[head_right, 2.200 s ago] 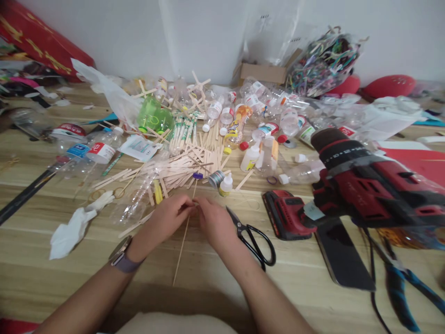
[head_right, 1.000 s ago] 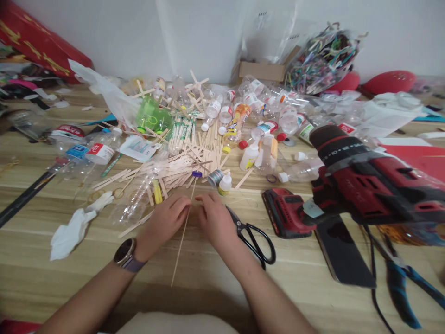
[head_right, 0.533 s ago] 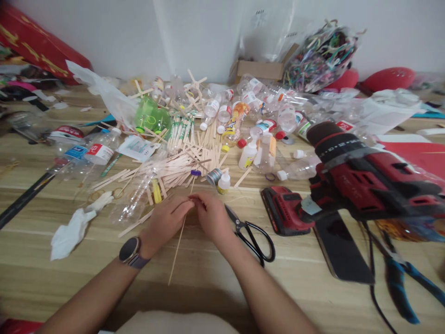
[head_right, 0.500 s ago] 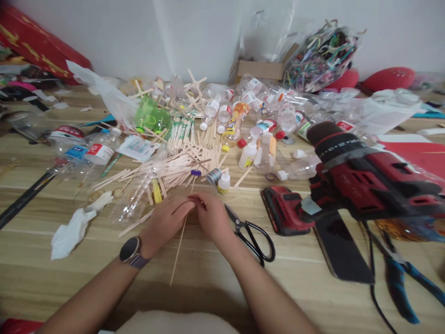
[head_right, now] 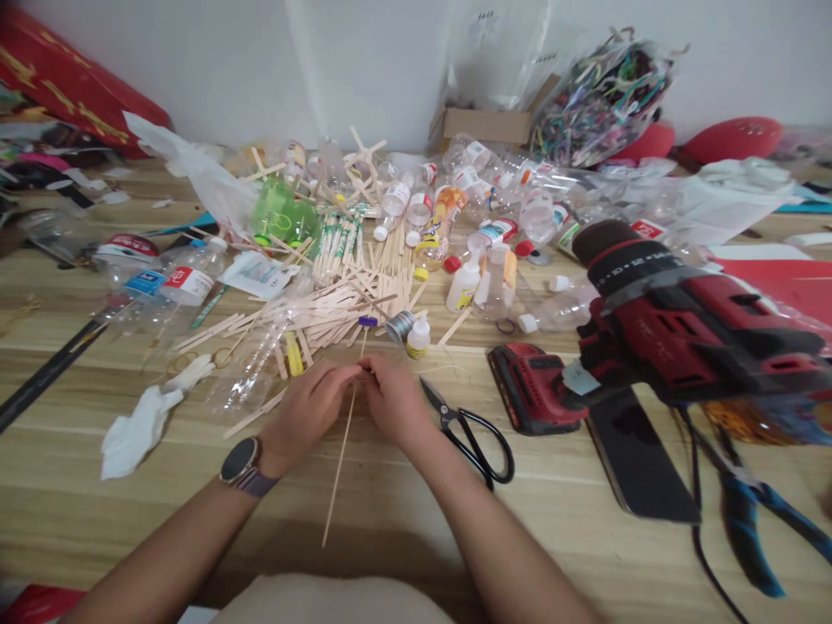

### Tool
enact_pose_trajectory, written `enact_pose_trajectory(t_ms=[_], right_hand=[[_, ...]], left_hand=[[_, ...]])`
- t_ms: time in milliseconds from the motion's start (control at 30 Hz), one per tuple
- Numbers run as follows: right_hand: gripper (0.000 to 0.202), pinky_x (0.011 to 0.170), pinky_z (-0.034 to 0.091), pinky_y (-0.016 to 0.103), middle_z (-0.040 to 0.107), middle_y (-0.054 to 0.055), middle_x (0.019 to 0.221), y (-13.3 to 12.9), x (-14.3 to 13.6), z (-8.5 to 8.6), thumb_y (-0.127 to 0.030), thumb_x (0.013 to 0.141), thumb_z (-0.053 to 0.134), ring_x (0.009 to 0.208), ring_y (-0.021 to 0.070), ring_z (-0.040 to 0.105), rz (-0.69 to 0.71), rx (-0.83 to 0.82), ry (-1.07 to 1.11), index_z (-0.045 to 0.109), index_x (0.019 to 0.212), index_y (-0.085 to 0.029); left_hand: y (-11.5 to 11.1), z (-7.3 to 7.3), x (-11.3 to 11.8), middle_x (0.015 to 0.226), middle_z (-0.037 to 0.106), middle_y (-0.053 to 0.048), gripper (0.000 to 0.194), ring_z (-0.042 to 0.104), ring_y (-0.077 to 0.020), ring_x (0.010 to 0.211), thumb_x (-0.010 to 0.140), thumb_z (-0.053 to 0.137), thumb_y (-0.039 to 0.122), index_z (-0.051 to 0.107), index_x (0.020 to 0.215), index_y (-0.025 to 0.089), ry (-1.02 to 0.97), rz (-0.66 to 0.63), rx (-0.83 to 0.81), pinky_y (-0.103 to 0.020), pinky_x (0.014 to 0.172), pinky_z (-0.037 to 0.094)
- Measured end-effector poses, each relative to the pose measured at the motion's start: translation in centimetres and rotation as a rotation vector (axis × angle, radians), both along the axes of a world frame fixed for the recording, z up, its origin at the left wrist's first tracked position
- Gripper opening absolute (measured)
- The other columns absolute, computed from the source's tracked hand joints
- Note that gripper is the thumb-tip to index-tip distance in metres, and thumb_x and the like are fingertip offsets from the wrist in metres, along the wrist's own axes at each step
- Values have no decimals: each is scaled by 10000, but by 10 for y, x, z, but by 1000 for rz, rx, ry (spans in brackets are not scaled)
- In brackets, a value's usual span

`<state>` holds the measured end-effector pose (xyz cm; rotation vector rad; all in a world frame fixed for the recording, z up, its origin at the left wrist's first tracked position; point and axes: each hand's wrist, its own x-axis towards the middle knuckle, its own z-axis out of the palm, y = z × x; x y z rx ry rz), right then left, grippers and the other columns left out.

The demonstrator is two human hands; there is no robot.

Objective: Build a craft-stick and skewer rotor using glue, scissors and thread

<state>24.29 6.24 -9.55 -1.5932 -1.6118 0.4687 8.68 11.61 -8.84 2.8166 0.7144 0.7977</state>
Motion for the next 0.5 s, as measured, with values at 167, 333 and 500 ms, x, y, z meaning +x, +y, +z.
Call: enact_pose_trajectory(t_ms=[167,333,500], right_hand=[[188,725,445,294,607,85,873,-4,-3,2,-138,938,404,812,198,571,-4,50,-138,584,893,-170],[206,599,389,269,582,86,879,-6,-6,0,-177,971,383,712,187,542,-35,84,-266,576,897,-171],[219,554,348,274,573,82,857,-8,-7,-1,-198,988,377,646,178,517,-96,125,-341,573,895,-170]], left_hand=[[-2,1,1,862,626,-46,211,598,-169,794,983,398,134,603,1009,175,-90,41,-45,-299,726,506],[-2,2,0,893,644,-53,158,611,-173,833,962,442,115,588,935,170,-166,34,-81,-316,756,526],[-1,0,2,888,648,-50,142,613,-175,826,945,459,104,576,914,177,-209,45,-108,-321,746,535]])
